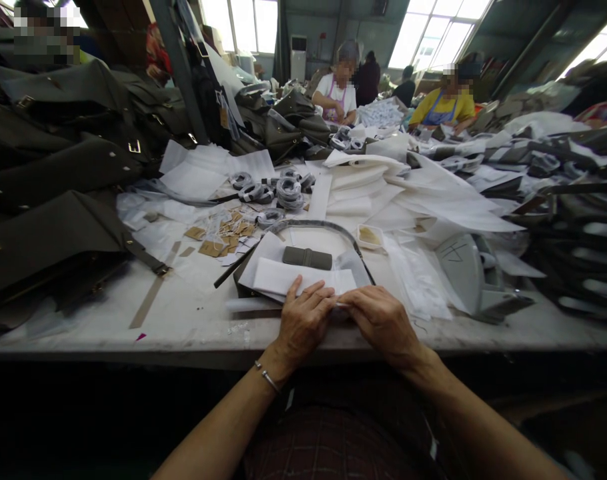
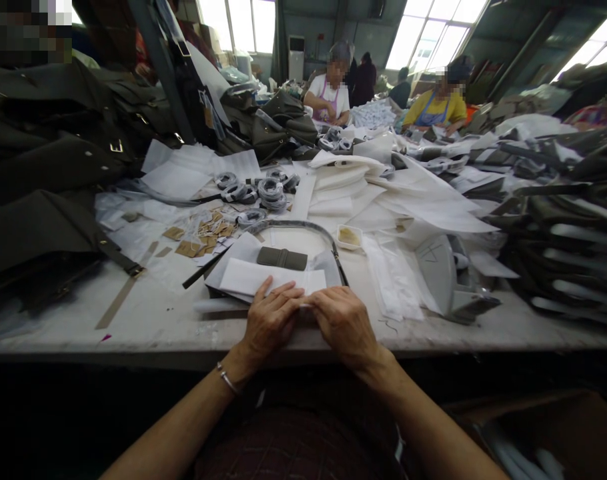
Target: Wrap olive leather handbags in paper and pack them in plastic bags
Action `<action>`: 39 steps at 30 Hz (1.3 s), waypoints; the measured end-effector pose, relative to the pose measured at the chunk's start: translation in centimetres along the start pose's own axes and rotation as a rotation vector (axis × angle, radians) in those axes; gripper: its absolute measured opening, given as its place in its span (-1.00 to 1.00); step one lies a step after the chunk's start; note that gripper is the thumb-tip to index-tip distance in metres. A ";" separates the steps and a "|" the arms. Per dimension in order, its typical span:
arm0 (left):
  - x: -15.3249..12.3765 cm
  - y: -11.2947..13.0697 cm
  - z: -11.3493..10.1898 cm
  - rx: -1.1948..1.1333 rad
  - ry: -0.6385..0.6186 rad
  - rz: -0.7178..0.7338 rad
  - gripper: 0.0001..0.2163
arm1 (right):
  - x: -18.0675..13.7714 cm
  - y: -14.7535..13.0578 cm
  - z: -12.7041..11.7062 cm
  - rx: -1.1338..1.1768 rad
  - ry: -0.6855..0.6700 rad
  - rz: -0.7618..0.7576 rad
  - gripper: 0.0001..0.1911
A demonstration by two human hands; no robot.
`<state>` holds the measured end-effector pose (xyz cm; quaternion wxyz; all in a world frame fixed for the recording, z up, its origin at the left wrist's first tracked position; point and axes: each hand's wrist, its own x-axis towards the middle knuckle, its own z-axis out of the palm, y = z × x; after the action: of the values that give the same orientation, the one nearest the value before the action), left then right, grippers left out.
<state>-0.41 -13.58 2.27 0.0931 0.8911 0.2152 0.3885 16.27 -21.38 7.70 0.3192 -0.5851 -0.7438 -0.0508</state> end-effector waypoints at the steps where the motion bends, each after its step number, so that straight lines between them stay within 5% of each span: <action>1: 0.1 0.1 -0.3 -0.024 -0.012 -0.010 -0.80 | 0.4 0.3 0.0 -0.006 -0.033 0.029 -0.86; 13: 0.8 1.1 0.6 -0.043 0.060 -0.149 -0.91 | 3.6 2.2 -0.3 0.082 -0.334 0.245 -0.86; 19: 0.3 0.5 -0.2 0.001 0.024 -0.005 -0.80 | 4.4 4.0 0.5 0.327 -0.547 0.536 -0.86; 27: -0.2 -0.4 -1.2 0.080 -0.099 0.198 -0.72 | 4.3 4.7 1.0 0.327 -0.548 0.537 -0.90; 32: -0.4 -0.5 -1.3 0.087 -0.213 0.186 -0.64 | 4.9 4.8 0.8 0.323 -0.597 0.463 -0.91; 39: -0.5 -0.3 -1.4 0.070 -0.219 0.167 -0.60 | 5.7 5.1 1.2 0.283 -0.617 0.521 -0.91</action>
<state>-1.81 -13.55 2.81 0.0522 0.9457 0.1425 0.2876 19.76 -14.48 8.32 0.1609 -0.6917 -0.6315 0.3113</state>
